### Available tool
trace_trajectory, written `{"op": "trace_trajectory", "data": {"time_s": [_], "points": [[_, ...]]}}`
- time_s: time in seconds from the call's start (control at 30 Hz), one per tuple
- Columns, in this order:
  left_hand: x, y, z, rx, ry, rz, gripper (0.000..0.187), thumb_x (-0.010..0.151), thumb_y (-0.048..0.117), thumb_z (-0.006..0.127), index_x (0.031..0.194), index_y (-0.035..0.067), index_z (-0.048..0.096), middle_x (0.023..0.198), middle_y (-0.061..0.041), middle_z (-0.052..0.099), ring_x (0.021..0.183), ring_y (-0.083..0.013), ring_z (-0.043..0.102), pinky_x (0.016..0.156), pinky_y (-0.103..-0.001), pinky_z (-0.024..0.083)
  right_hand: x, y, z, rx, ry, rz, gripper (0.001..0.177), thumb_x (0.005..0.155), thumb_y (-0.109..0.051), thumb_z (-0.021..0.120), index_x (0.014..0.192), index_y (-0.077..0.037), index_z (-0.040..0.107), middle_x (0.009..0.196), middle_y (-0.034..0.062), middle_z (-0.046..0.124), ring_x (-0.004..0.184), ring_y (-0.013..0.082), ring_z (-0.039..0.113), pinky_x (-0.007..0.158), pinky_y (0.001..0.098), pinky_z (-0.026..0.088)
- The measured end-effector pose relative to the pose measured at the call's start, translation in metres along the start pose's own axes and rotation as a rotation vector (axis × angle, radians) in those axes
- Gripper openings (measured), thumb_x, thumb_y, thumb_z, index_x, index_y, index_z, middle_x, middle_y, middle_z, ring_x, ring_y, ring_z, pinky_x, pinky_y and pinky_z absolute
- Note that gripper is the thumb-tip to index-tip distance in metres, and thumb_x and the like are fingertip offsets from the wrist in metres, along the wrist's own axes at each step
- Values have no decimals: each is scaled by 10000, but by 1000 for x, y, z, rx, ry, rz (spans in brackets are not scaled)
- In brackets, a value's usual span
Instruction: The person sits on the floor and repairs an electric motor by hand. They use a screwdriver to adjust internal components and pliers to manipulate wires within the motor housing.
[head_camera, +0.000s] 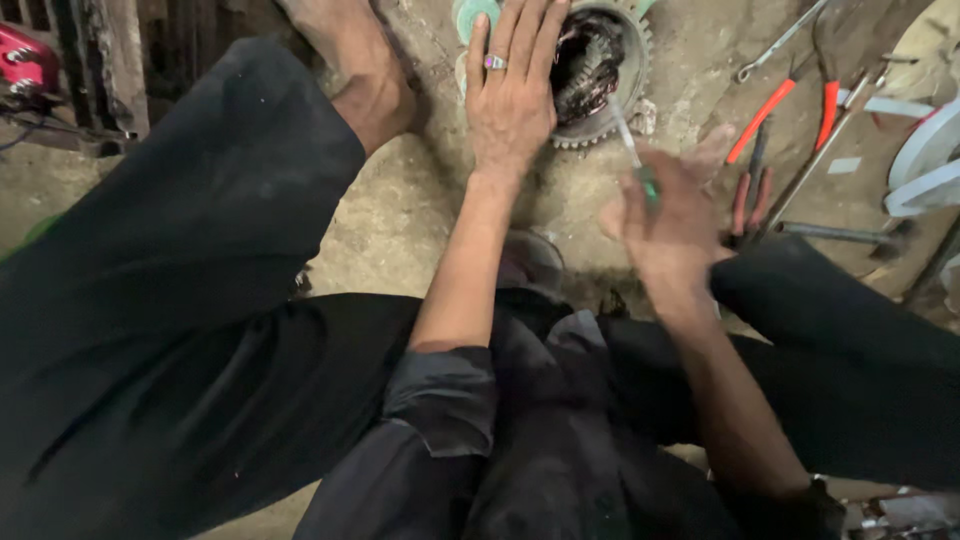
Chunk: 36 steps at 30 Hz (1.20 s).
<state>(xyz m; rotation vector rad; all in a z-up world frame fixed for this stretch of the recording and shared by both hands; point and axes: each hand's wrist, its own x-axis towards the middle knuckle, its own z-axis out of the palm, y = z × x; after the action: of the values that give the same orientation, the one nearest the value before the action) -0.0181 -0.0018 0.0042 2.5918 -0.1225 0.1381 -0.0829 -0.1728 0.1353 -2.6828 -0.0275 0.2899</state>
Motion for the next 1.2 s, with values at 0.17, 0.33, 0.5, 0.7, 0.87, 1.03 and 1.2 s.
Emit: {"op": "trace_trajectory", "data": {"time_s": [0.17, 0.33, 0.5, 0.7, 0.87, 1.03, 1.2], "points": [[0, 3, 0, -21, 9, -16, 609, 972, 81, 650, 1546, 193, 480, 1578, 3, 473, 1520, -191, 390, 1333, -464, 231, 39, 2, -38, -280, -182, -122, 221, 1081, -256, 675, 1221, -112, 765, 941, 179, 696, 772, 362, 666, 682, 477, 510], [5, 15, 9, -87, 67, -130, 554, 958, 117, 672, 1486, 190, 522, 1510, 6, 520, 1480, -203, 435, 1339, -470, 234, 86, 2, -34, -280, -328, -344, 180, 1065, -186, 669, 1130, -58, 777, 823, 171, 665, 720, 343, 652, 639, 462, 502], [4, 22, 22, -15, 88, -190, 503, 950, 121, 661, 1437, 191, 555, 1456, 4, 552, 1432, -206, 466, 1326, -462, 240, 148, 7, 1, -485, -507, -438, 207, 928, -212, 746, 901, -7, 729, 759, 213, 645, 728, 394, 661, 668, 498, 519], [7, 19, 22, -35, 105, -180, 545, 924, 87, 653, 1449, 195, 555, 1469, 4, 538, 1440, -196, 458, 1325, -466, 236, 153, 17, 7, -221, -506, -370, 222, 846, -162, 790, 980, -2, 716, 861, 247, 659, 829, 442, 668, 746, 523, 531], [4, 21, 20, -35, 124, -191, 550, 930, 60, 643, 1453, 206, 551, 1484, 7, 536, 1455, -192, 454, 1300, -438, 236, 77, 43, -5, 173, -181, -171, 207, 954, -95, 851, 1098, -36, 714, 1074, 169, 679, 1007, 322, 689, 884, 397, 563], [11, 26, 17, 13, 140, -221, 536, 954, 41, 640, 1449, 228, 560, 1473, 31, 549, 1456, -162, 465, 1289, -407, 242, 49, 33, 14, 597, 97, 25, 189, 983, -28, 827, 1119, 15, 703, 1197, 117, 660, 1055, 179, 669, 904, 317, 580], [8, 22, 16, -16, 118, -187, 508, 934, 75, 650, 1421, 193, 570, 1445, 5, 552, 1439, -187, 467, 1307, -449, 241, 84, 17, 38, 859, 132, 31, 170, 1108, -117, 727, 1107, 29, 640, 953, 66, 683, 864, 143, 659, 788, 290, 545]]}}
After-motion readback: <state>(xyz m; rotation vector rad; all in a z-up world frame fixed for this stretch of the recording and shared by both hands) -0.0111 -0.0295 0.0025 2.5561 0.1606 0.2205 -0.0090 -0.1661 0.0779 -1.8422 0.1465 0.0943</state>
